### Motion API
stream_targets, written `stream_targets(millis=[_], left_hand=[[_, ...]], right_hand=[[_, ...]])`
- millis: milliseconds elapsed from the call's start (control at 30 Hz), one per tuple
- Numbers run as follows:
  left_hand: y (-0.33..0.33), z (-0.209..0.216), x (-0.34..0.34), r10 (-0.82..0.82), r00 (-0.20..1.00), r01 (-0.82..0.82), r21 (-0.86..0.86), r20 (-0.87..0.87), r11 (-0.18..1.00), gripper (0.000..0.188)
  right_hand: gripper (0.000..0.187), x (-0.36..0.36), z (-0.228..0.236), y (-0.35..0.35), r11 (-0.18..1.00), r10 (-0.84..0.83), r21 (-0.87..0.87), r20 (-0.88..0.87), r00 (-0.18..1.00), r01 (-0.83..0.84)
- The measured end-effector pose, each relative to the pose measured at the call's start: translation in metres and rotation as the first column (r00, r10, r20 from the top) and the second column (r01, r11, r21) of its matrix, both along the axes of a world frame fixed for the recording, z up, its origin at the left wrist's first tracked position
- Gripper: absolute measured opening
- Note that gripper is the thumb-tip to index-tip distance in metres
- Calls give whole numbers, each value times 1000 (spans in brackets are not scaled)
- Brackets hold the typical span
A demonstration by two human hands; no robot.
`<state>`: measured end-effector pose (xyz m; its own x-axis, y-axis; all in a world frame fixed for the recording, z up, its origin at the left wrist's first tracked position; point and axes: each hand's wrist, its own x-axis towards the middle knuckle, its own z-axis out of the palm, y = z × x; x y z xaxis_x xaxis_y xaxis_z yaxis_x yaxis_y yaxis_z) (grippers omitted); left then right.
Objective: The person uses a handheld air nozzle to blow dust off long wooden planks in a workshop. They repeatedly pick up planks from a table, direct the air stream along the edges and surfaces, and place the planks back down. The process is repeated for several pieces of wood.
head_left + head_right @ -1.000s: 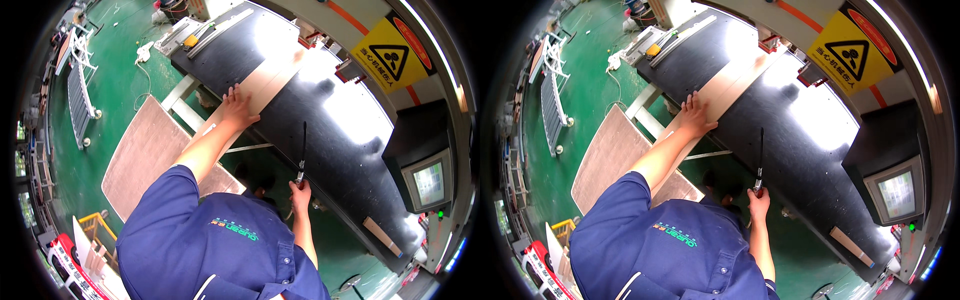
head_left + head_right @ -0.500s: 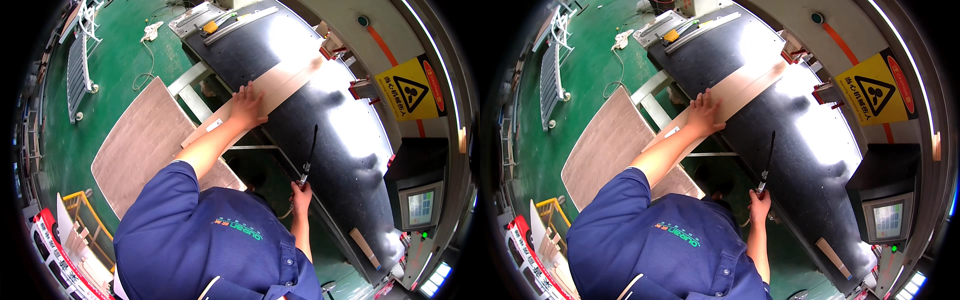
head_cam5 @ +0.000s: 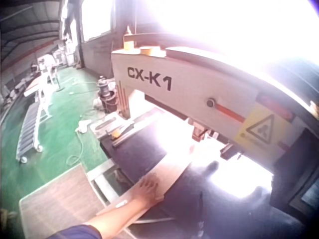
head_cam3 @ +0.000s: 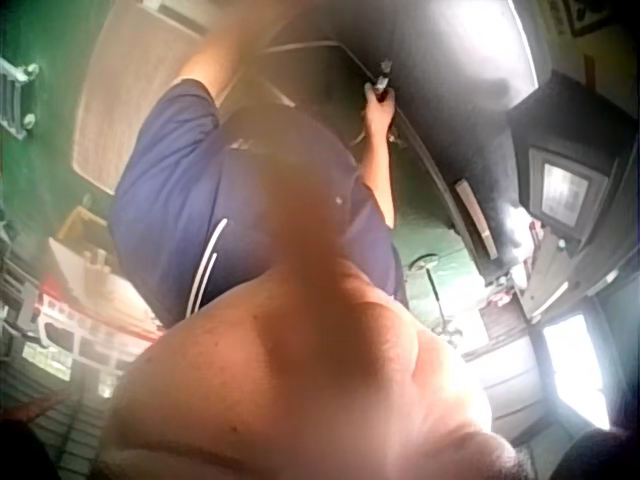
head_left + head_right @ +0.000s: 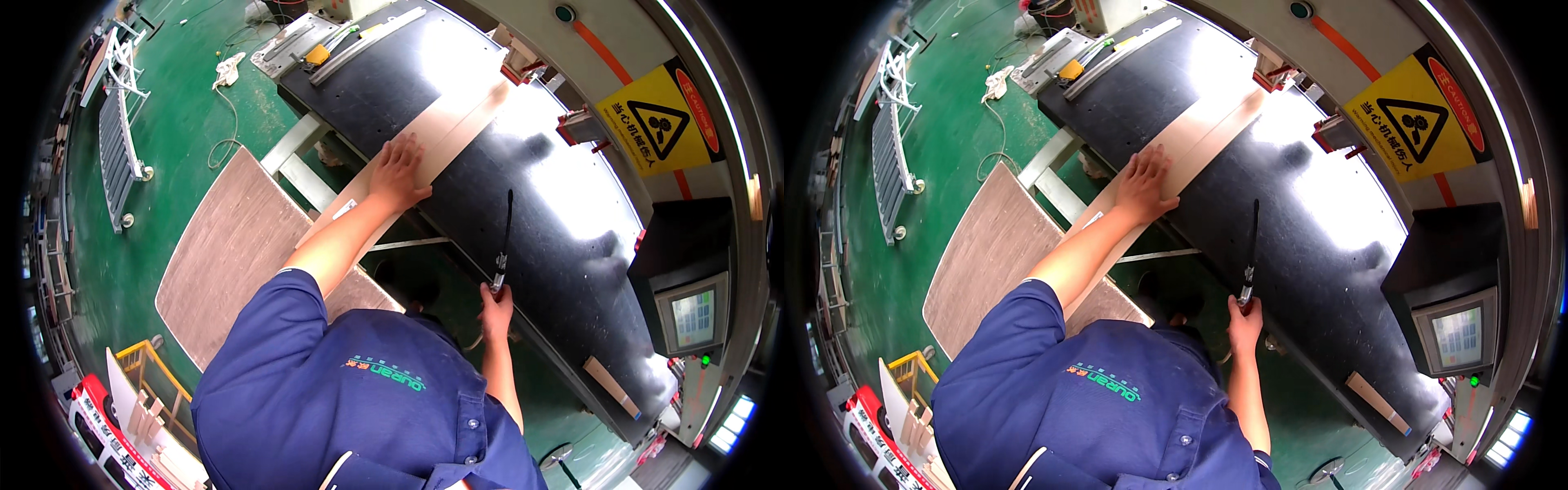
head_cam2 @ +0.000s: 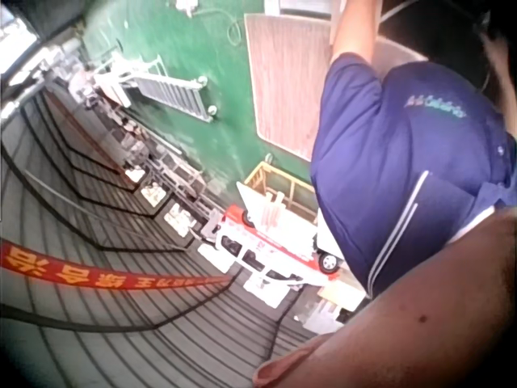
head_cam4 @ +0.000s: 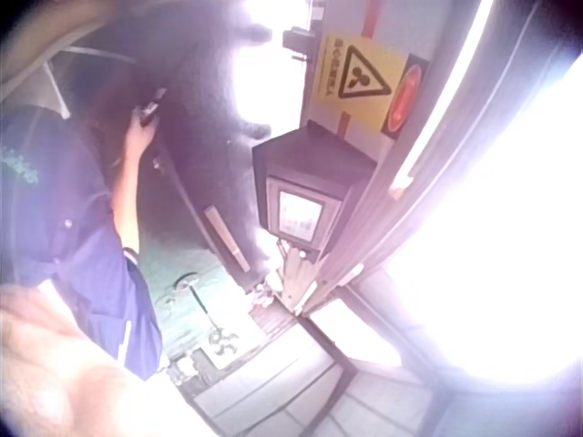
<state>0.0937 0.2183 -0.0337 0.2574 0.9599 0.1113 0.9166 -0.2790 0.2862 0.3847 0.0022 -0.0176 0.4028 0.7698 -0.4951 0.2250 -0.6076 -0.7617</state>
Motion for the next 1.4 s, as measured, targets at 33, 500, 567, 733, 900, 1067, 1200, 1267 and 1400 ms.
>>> stream_targets(millis=[33,500,567,733,900,1067,1200,1267,1400], left_hand=[[0,1,0,-7,1000,6,-2,-10,1000,92],[2,4,-1,-43,997,42,-20,-71,999,86],[1,1,-2,-41,997,41,-14,-62,999,86],[1,-3,-3,-46,998,46,-9,-53,999,86],[1,0,-2,-45,995,42,-34,-84,999,86],[4,4,-1,-59,994,55,-48,-91,997,87],[7,4,-1,-66,993,59,-68,-100,996,89],[6,10,2,-62,992,50,-108,-106,993,89],[7,11,5,-63,988,48,-108,-139,993,90]], right_hand=[[29,1,3,4,1000,-10,12,13,1000,10],[58,-6,82,101,888,367,-335,109,924,-313],[60,-13,69,99,828,456,-428,137,880,-362],[56,-8,64,95,854,374,-427,107,921,-297],[48,14,66,98,936,260,-277,133,956,-216],[46,18,48,105,984,175,6,122,977,-177],[47,5,72,115,982,181,-85,140,973,-171],[48,11,75,117,962,203,-214,145,968,-170],[50,27,64,109,950,142,-291,85,986,-112]])
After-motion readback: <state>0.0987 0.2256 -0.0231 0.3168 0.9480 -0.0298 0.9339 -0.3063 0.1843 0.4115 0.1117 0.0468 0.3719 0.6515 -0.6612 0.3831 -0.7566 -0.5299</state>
